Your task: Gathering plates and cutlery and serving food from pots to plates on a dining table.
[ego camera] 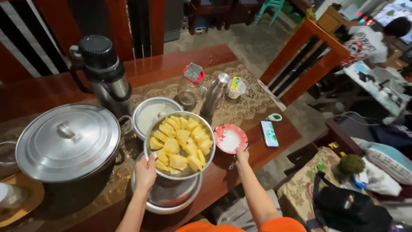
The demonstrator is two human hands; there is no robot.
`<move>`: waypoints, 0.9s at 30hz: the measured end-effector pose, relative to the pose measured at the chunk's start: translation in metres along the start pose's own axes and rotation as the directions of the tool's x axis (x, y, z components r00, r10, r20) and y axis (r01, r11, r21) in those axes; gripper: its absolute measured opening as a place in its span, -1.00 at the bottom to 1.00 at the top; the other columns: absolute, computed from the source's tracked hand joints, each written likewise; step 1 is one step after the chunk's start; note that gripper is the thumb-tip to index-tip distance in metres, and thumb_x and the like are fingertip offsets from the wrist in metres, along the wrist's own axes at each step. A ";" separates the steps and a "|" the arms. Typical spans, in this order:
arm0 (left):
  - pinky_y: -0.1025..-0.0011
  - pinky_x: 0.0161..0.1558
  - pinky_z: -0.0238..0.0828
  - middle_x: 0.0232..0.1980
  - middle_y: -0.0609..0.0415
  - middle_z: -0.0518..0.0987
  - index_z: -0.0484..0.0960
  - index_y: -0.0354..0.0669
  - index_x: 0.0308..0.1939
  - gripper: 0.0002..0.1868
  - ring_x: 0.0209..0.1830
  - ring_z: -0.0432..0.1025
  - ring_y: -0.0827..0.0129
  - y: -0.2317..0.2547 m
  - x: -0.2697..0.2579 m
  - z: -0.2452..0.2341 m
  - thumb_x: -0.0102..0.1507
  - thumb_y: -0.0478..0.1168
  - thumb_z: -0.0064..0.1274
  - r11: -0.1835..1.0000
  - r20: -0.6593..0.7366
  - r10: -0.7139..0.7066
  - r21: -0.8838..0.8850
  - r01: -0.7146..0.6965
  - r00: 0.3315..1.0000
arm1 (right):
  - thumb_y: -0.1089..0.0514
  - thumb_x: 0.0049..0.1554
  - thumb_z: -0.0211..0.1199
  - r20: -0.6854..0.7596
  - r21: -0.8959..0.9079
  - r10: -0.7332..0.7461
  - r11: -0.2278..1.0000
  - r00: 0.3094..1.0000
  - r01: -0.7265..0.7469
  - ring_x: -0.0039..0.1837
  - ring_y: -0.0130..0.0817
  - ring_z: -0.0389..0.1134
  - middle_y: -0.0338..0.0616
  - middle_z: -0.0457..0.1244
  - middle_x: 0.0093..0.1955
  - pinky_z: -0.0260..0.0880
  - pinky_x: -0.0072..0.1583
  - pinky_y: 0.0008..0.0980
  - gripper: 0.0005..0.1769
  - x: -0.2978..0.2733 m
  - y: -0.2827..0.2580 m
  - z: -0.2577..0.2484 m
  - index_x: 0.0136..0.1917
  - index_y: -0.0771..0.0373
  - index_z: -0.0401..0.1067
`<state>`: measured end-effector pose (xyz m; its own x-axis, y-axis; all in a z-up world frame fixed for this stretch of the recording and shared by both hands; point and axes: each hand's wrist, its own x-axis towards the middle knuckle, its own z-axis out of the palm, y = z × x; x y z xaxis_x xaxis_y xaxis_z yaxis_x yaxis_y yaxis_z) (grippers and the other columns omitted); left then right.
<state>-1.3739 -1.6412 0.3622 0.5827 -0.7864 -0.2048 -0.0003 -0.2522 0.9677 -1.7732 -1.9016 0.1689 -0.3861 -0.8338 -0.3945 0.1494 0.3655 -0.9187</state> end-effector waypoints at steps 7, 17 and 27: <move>0.38 -0.23 0.42 -0.28 0.05 0.69 0.61 -0.39 0.00 -0.66 -0.32 0.47 0.48 -0.042 0.053 0.055 0.37 -0.16 -0.09 0.965 0.052 0.225 -0.146 -0.216 0.973 | 0.32 0.03 0.24 -0.038 0.076 -0.015 0.997 0.999 0.018 -0.45 -0.37 0.20 -0.15 0.29 -0.26 0.16 -0.43 -0.38 -0.74 0.037 0.012 0.022 0.02 0.27 0.34; 0.10 -0.20 0.43 -0.30 -0.36 0.62 0.62 -0.38 -0.11 -0.64 -0.24 0.57 -0.16 -0.052 0.096 0.102 0.32 -0.09 -0.05 0.931 0.182 0.217 0.255 -0.259 0.959 | 0.27 0.12 0.18 -0.044 0.240 -0.052 0.969 0.998 0.061 -0.44 -0.39 0.23 -0.11 0.32 -0.18 0.15 -0.45 -0.40 -0.65 0.076 0.021 0.038 0.21 0.24 0.35; 0.06 -0.07 0.45 -0.14 -0.35 0.65 0.59 -0.32 0.04 -0.62 -0.09 0.58 -0.18 -0.074 0.122 0.168 0.28 -0.12 -0.06 0.949 0.217 0.211 0.189 -0.253 0.953 | 0.11 0.15 0.33 0.023 0.026 -0.222 0.975 0.975 0.221 -0.03 -0.26 0.41 -0.09 0.36 0.06 0.47 -0.07 -0.26 -0.52 0.125 -0.008 0.036 0.29 0.27 0.34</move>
<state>-1.4396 -1.8135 0.2407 0.3793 -0.9250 -0.0230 -0.3010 -0.1469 0.9423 -1.7904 -2.0238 0.1261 -0.3882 -0.9036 -0.1813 0.0839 0.1612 -0.9833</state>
